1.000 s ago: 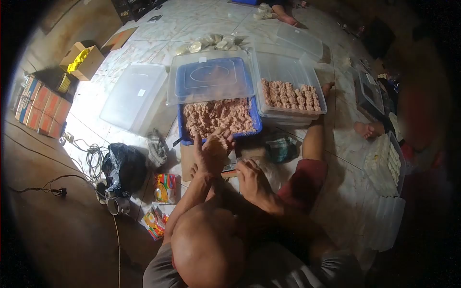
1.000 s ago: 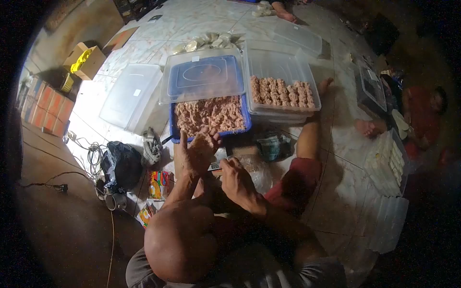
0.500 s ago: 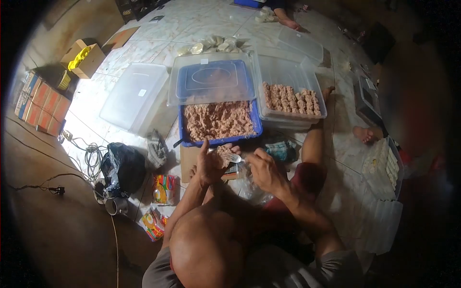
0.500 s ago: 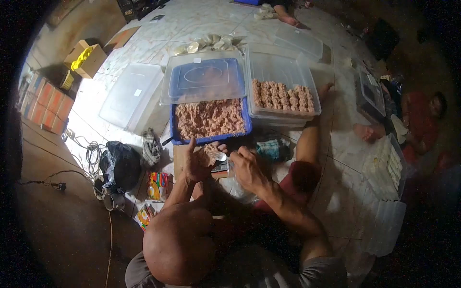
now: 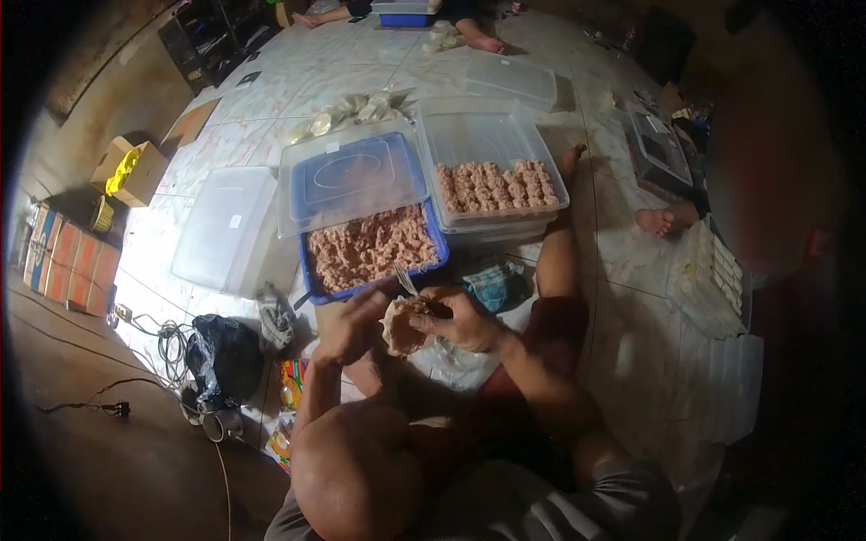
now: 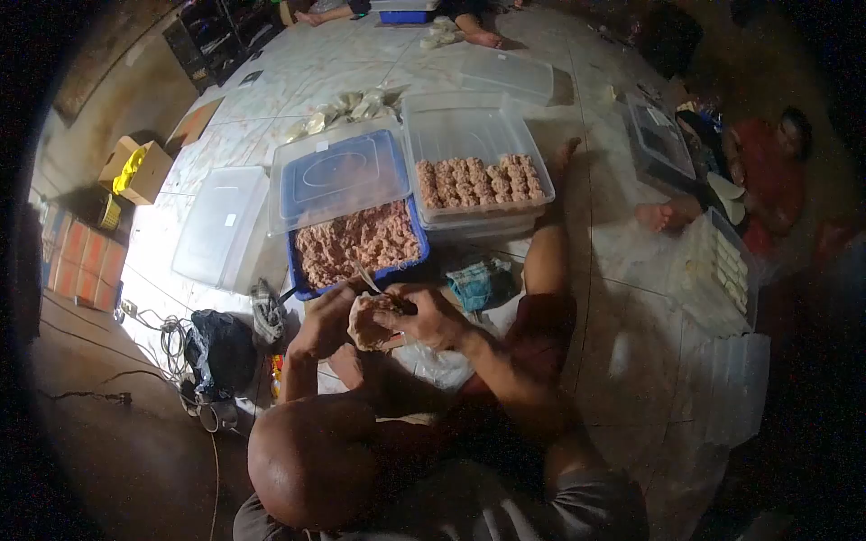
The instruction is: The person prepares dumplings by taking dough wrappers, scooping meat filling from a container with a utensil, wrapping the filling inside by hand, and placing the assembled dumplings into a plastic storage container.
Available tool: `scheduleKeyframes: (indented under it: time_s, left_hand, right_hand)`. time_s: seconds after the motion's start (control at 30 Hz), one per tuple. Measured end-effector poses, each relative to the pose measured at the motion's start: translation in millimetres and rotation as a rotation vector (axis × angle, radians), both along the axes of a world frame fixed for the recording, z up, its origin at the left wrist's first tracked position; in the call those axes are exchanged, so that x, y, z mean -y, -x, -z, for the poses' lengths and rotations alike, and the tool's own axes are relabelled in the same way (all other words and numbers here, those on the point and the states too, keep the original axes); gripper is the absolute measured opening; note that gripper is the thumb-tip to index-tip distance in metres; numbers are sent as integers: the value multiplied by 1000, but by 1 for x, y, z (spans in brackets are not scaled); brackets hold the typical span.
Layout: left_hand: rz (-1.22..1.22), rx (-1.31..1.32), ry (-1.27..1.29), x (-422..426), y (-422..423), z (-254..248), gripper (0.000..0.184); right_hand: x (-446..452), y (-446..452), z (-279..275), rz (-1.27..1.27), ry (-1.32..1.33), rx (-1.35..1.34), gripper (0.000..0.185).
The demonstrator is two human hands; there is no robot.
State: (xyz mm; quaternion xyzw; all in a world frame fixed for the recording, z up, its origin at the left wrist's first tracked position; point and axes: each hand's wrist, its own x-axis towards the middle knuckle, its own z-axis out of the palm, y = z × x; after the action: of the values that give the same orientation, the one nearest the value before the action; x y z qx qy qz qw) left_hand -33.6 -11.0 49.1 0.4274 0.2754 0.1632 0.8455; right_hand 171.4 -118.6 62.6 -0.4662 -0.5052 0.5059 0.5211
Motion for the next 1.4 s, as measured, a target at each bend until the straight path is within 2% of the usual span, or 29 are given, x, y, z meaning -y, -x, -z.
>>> scheduleKeyframes:
  time_s: [0.03, 0.07, 0.13, 0.17, 0.23, 0.27, 0.3, 0.37, 0.47, 0.53, 0.57, 0.63, 0.67, 0.7, 0.73, 0.77, 0.8, 0.87, 0.9, 0.93, 1.0, 1.03, 1.1, 1.17, 1.23, 1.27, 1.3, 1.37, 1.4]
  left_hand:
    - [19, -147, 3, -6, 5, 12, 48]
    - [203, -100, -443, 0, 3, 13, 47]
    - [374, -202, -676, -5, 14, 99, 54]
    - [370, -207, -670, 1, 6, 75, 54]
    - [267, -251, -1055, 5, -20, 22, 49]
    - [253, -450, -1188, 4, -28, 3, 40]
    - [-64, -206, -1200, -1, -29, 12, 18]
    - [-356, -136, -988, -3, -30, 23, 21]
    - [-413, -95, -954, -6, -32, 39, 26]
    - [-383, -4, -936, -5, -29, 39, 32]
    - [-319, -83, -906, -3, -27, 38, 37]
    - [-257, -164, -873, -1, -25, 38, 41]
    - [-366, -282, -955, -1, -30, 32, 42]
    - [-474, -402, -1035, -3, -32, 25, 43]
    - [-376, -194, -850, -1, -23, 17, 41]
    - [-377, -196, -847, -2, -23, 28, 41]
    - [-387, 214, -438, -6, -27, 38, 39]
    - [-373, 542, 349, -14, -29, 48, 42]
    - [-370, 542, 352, -9, -28, 52, 42]
    - [-462, 280, -439, 0, -27, 57, 47]
    - [-375, -316, -1039, -4, -24, 59, 54]
    - [-379, -319, -1043, -7, -23, 61, 54]
    - [-636, -244, -997, -7, -22, 47, 55]
    - [-557, -228, -940, -3, -16, 17, 35]
    - [-403, 300, 488, -20, -5, 22, 41]
    - [-356, 119, -62, -13, -10, 21, 18]
    - [-391, -145, -583, -7, -14, 20, 20]
    - [-259, 304, 374, -12, -23, 37, 8]
    - [-232, 204, -2, -7, -22, 40, 11]
  right_hand:
    - [-4, -3, -10, 6, 0, -6, 33]
    - [-11, -7, -20, -100, -42, 114, 35]
    - [-27, -17, -28, -139, -109, 347, 41]
    - [-32, -20, -25, -48, -147, 364, 38]
    - [-34, -20, -3, 233, -164, 185, 33]
    - [-30, -20, 11, 289, -124, 43, 30]
    - [-20, -22, 22, 343, -81, -97, 27]
    - [4, -16, 39, 271, 38, 23, 19]
    - [26, 6, 69, 239, 182, -38, 16]
    - [26, 18, 62, 302, -98, 347, 16]
    - [23, 15, 62, 298, -95, 348, 16]
    - [15, 8, 64, 445, -447, 661, 13]
    - [16, 4, 56, 428, -252, 676, 11]
    - [18, 1, 58, 422, -257, 676, 11]
    - [26, 1, 64, 364, -97, 479, 11]
    - [34, 3, 71, 306, 62, 282, 11]
    - [34, 14, 78, 305, -3, 127, 10]
    - [36, 24, 79, 287, 1, 198, 11]
    - [35, 31, 76, 265, 3, 266, 11]
    - [29, 40, 75, 362, -177, 355, 12]
    - [21, 31, 77, 388, -138, 539, 13]
    - [18, 27, 80, 411, -92, 719, 15]
    - [23, 24, 78, 484, -71, 444, 17]
    - [32, 13, 85, 359, -3, 359, 17]
    - [39, 19, 86, 300, 74, 199, 17]
    - [41, 23, 85, 242, 144, 37, 17]
    - [42, 26, 83, 225, 131, 56, 16]
    - [30, 44, 84, 309, -58, 164, 14]
    - [23, 39, 97, 340, -207, 397, 15]
